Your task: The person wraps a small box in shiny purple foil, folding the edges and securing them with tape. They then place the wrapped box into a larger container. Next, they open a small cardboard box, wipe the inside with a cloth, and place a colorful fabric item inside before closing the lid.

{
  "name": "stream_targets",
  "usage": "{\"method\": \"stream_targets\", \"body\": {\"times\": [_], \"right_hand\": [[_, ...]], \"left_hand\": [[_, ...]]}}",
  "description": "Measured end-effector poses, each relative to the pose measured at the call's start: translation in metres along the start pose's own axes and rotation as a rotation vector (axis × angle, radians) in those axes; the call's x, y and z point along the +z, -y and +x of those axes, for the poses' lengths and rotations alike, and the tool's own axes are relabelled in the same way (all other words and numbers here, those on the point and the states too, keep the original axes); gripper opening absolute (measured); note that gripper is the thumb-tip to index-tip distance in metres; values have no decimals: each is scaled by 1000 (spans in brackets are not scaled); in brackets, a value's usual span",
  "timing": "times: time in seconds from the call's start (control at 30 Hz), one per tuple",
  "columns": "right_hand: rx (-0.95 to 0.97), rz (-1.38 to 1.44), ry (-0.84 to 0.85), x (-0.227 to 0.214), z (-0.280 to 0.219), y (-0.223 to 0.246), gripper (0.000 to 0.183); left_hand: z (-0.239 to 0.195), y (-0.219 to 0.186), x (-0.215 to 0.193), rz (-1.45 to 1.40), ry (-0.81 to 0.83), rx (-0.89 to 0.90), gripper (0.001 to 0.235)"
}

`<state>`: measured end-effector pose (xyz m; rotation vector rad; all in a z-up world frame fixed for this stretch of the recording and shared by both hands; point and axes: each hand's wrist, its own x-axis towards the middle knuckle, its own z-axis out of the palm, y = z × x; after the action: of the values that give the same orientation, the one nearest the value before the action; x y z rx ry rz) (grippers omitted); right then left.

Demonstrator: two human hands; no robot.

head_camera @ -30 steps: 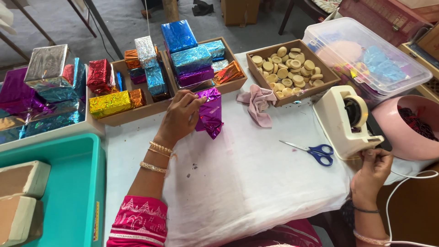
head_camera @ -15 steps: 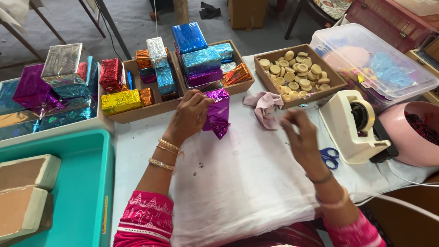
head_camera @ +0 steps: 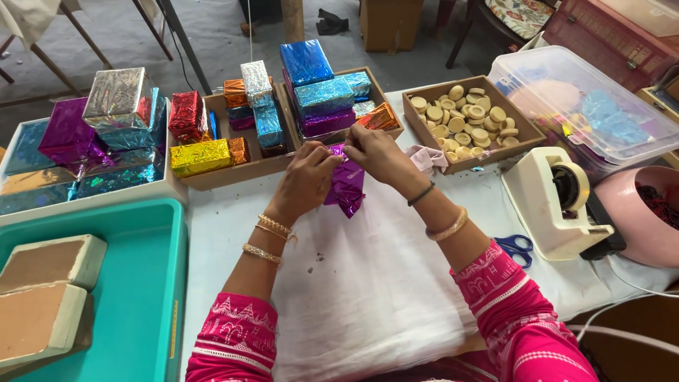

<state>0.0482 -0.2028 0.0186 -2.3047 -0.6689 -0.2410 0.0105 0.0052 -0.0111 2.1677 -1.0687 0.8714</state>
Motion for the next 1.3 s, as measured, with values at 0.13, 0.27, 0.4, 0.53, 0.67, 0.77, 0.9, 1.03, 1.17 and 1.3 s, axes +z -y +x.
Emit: {"method": "stream_targets", "body": {"times": [0.13,0.27,0.4,0.53,0.67,0.77,0.9,1.03,1.17,1.3], "right_hand": [[-26,-95,-2,7,8,-11,23],[-18,-160,40,9,10,-13,22],[-70,-160,77,7,11,-19,25],[-150,-190,102,-1,10,-9,29],[-22,-292,152,-13,6,12,39],[22,-252,165,-15,1,-4,38],[-3,58,190,-17,-4,-12,35],[6,156,199,-19,-3,-10,31],[-5,197,218,-22,-3,-6,24],[3,211,221,-26,-4,-3,23]], "left_hand": [[1,0,1,9,-1,6,28],[2,-3,-2,8,-5,11,25],[3,-3,-2,13,-11,35,20],[2,-2,0,11,-3,9,14],[4,-5,-4,-15,-9,-2,18],[5,-7,-6,-28,-4,-13,33],[3,-2,-3,-1,37,-29,43],[2,-1,-1,15,43,-2,43],[3,-4,-2,26,43,-19,44],[2,-2,0,-23,31,-53,39]]}}
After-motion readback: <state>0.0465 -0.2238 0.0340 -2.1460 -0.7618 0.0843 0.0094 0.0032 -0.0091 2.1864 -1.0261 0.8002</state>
